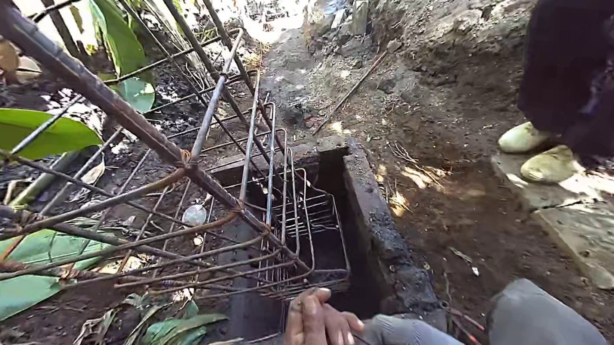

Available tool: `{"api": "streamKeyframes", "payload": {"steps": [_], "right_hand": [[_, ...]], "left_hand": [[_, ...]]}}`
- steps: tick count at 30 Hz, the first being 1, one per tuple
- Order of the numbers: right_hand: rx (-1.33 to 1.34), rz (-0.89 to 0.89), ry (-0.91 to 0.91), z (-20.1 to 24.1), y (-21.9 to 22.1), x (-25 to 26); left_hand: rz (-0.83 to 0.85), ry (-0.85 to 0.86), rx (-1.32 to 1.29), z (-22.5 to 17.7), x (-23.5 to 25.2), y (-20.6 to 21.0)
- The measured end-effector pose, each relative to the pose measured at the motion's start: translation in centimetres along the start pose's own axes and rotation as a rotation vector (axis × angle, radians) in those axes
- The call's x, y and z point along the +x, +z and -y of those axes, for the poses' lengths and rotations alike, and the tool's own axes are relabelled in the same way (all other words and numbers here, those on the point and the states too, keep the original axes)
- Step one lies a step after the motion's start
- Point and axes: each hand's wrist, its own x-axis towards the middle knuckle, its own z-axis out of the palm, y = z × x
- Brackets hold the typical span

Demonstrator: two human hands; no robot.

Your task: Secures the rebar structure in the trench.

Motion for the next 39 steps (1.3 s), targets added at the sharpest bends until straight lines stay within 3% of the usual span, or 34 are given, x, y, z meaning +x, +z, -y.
{"api": "streamKeyframes", "payload": {"steps": [4,6,8,11,15,17,19,23,27,29,31,33,35,39], "right_hand": [[-0.108,-0.272,0.032,1.8,-4.3,2.3],[-0.212,-0.357,0.127,2.3,-8.0,4.3],[-0.477,-0.333,0.264,2.7,-11.3,7.1],[-0.817,-0.324,0.390,1.4,-13.3,11.9],[-0.805,-0.368,0.407,2.8,-12.2,14.9],[-0.729,-0.337,0.429,2.0,-12.6,16.9],[-0.719,-0.344,0.371,-1.2,-13.8,20.7],[-0.637,-0.313,0.246,-3.6,-13.7,25.6],[-0.575,-0.258,0.144,-5.0,-12.8,28.7],[-0.520,-0.244,0.129,-5.2,-12.7,29.0],[-0.481,-0.233,0.102,-5.2,-12.9,29.2],[-0.516,-0.222,0.054,-5.0,-13.2,29.5],[-0.585,-0.209,0.025,-4.7,-13.4,29.8],[-0.721,-0.213,0.044,-4.2,-13.3,29.9]], "left_hand": [[0.134,-0.212,0.324,-1.1,1.7,-3.6],[0.033,-0.265,0.494,-1.4,2.4,-6.2],[-0.124,-0.282,0.660,-1.3,4.0,-7.9],[-0.212,-0.326,0.843,-0.4,7.5,-9.1],[-0.417,-0.284,0.780,1.0,10.7,-8.9],[-0.275,-0.348,0.849,0.0,9.7,-9.7],[-0.084,-0.367,1.120,-1.7,8.5,-10.2],[-0.086,-0.050,1.585,-3.4,8.7,-9.3],[0.061,0.213,1.740,-2.1,12.0,-10.2],[0.233,0.139,1.838,-1.4,14.0,-10.9],[0.340,0.043,1.726,-0.6,17.2,-11.3],[0.393,-0.056,1.586,0.5,20.8,-11.7],[0.417,-0.099,1.643,2.8,23.3,-12.1],[0.469,-0.409,1.594,4.7,25.3,-11.0]]}}
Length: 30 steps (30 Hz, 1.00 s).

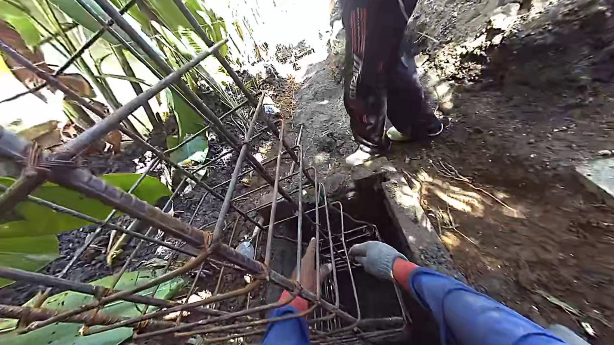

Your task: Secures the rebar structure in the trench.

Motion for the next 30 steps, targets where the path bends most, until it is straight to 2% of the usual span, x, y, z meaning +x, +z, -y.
{"api": "streamKeyframes", "payload": {"steps": [1,4,6,9,11,13,16,19,22,24,27,28,30], "right_hand": [[-0.016,-0.004,0.002,-0.1,0.1,-0.1],[-0.015,-0.017,-0.015,0.1,0.4,0.1],[-0.007,-0.010,-0.027,0.1,0.4,0.0],[-0.026,-0.011,-0.020,0.4,0.6,-0.4],[-0.061,-0.023,-0.025,0.2,0.1,-0.5],[-0.071,-0.035,-0.042,0.0,-0.4,-0.4],[-0.055,-0.027,-0.043,-0.1,-0.6,-0.6],[-0.069,-0.031,-0.032,0.0,0.0,-0.6],[-0.139,-0.035,0.016,0.7,-0.1,-1.1],[-0.185,-0.032,0.025,0.9,0.0,-1.3],[-0.225,-0.011,0.012,1.0,0.1,-1.4],[-0.233,-0.001,0.007,1.1,0.0,-1.5],[-0.239,0.020,-0.001,1.3,0.0,-1.9]], "left_hand": [[0.016,-0.003,-0.032,0.3,0.6,0.0],[0.061,-0.045,0.128,1.0,1.5,-0.3],[0.118,-0.060,0.146,1.0,1.9,0.2],[0.011,-0.105,0.256,-0.7,0.6,0.2],[-0.098,-0.020,0.411,-1.2,0.6,-0.1],[-0.080,0.127,0.498,-1.0,1.1,0.1],[0.086,0.109,0.517,-2.6,0.8,0.0],[-0.019,0.177,0.605,-0.6,2.4,1.3],[-0.090,0.209,0.696,-1.3,1.9,1.6],[-0.084,0.177,0.601,-1.7,0.9,1.6],[0.159,0.120,0.482,-2.3,-0.3,0.8],[0.215,0.104,0.394,-2.3,-0.1,1.1],[0.213,0.018,0.042,-1.8,0.3,1.9]]}}
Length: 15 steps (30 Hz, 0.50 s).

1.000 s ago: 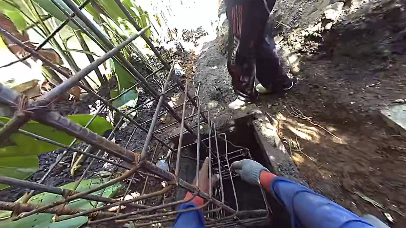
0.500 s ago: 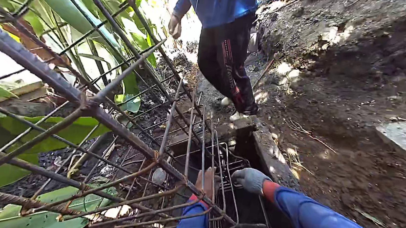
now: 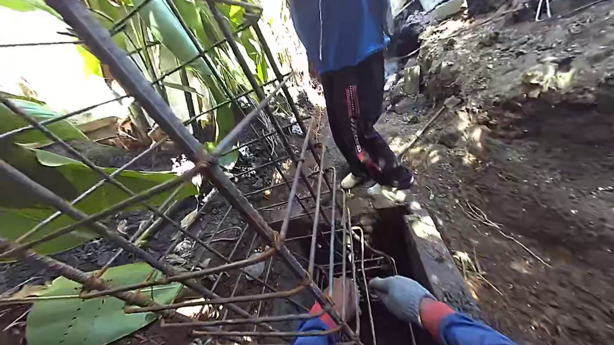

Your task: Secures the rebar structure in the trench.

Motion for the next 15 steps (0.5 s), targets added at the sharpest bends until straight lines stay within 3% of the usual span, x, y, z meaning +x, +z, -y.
{"api": "streamKeyframes", "payload": {"steps": [3,6,15], "right_hand": [[-0.026,-0.006,-0.009,0.0,0.2,-0.3],[-0.033,-0.004,-0.001,0.1,0.0,-0.3],[0.011,0.002,0.007,-0.1,0.1,-0.2]], "left_hand": [[-0.052,-0.144,-0.643,0.0,0.3,0.1],[-0.022,-0.247,-1.007,-0.2,-0.1,-0.8],[0.021,-0.219,-1.002,0.9,1.3,-0.4]]}}
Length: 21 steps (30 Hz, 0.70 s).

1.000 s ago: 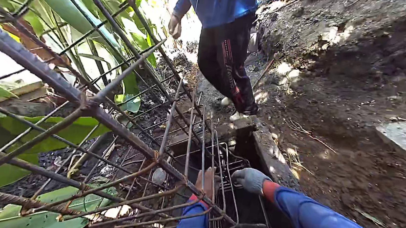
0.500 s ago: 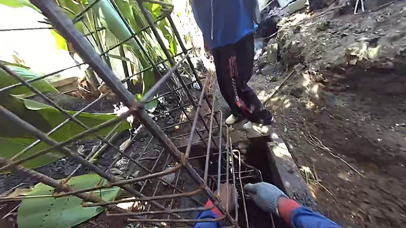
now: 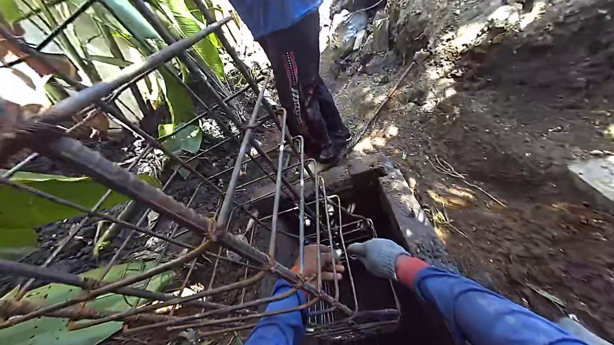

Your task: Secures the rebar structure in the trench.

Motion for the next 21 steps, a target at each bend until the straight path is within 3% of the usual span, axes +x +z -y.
{"api": "streamKeyframes", "payload": {"steps": [6,10,16,21], "right_hand": [[0.072,-0.006,-0.021,-0.6,0.5,-0.1],[0.218,0.007,0.015,-1.8,1.0,-1.0],[0.533,0.009,0.071,-0.7,2.5,-3.2],[0.329,-0.045,0.062,0.9,2.3,-4.4]], "left_hand": [[0.013,0.243,0.434,0.4,2.4,-0.2],[-0.012,0.294,0.667,0.4,4.1,0.5],[-0.161,0.179,0.570,0.3,4.2,3.0],[-0.168,0.122,0.451,0.1,4.0,3.7]]}}
